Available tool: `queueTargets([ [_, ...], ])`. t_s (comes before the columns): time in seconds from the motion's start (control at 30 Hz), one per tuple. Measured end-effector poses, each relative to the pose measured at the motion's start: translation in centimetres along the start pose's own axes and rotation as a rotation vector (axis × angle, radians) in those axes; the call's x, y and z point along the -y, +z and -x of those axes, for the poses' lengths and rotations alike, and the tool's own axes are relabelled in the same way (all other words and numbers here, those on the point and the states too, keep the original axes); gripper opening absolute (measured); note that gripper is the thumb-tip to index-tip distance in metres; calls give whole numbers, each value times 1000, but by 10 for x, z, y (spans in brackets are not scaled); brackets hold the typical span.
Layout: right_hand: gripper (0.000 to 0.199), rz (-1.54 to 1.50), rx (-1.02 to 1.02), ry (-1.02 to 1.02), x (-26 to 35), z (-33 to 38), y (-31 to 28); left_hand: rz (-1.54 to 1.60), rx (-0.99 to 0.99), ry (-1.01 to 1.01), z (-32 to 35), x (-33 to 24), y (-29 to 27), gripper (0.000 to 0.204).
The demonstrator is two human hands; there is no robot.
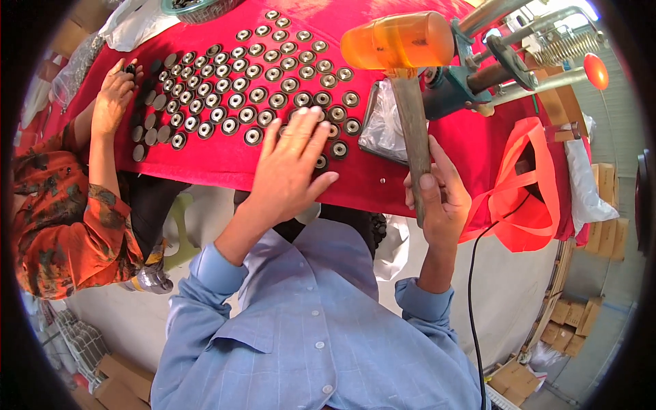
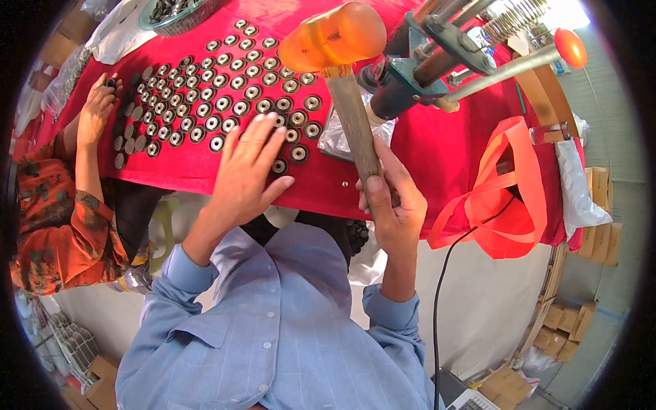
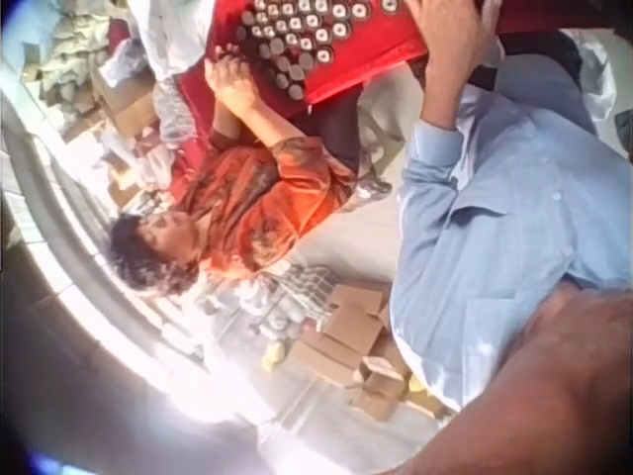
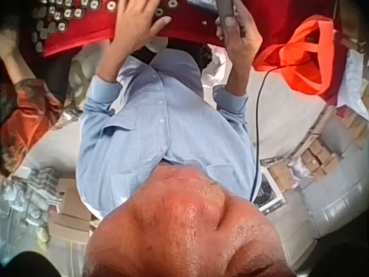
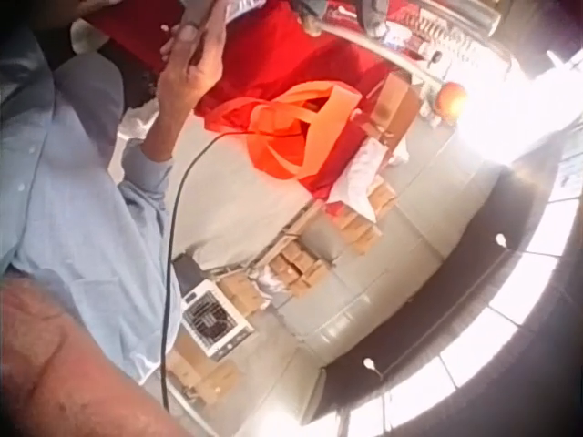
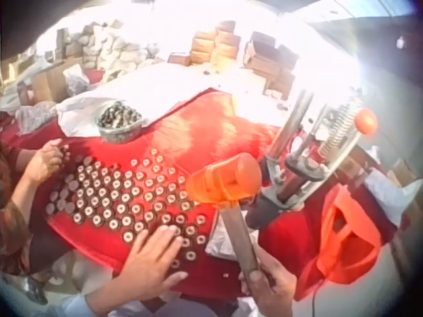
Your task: The person assembles small circular metal components by hand, securing them on a workstation using a rubber mallet.
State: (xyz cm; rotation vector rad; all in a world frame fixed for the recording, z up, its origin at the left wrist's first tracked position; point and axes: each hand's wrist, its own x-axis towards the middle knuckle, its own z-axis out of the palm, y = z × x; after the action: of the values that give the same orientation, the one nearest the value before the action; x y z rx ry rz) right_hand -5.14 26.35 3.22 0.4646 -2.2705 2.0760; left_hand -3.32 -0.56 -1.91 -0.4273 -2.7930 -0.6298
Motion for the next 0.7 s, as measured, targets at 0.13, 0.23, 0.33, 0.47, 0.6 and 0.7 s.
queueTargets([
  [0.13,48,-23,-4,-20,-2,6,-7,-67,69,98,-20,-3,27,78],
  [0.23,46,2,10,9,2,9,-16,-206,97,95,-26,9,28,68],
  [0.33,44,1,31,-8,-2,13,-25,-285,61,33,-36,24,25,63],
  [0.47,43,-11,22,14,-9,17,-32,-233,71,-4,-45,20,16,68],
  [0.6,44,5,17,28,-12,21,-33,-115,69,92,-58,0,21,67],
  [0.7,43,-30,32,3,-13,22,-36,-173,79,132,-64,6,42,61],
])
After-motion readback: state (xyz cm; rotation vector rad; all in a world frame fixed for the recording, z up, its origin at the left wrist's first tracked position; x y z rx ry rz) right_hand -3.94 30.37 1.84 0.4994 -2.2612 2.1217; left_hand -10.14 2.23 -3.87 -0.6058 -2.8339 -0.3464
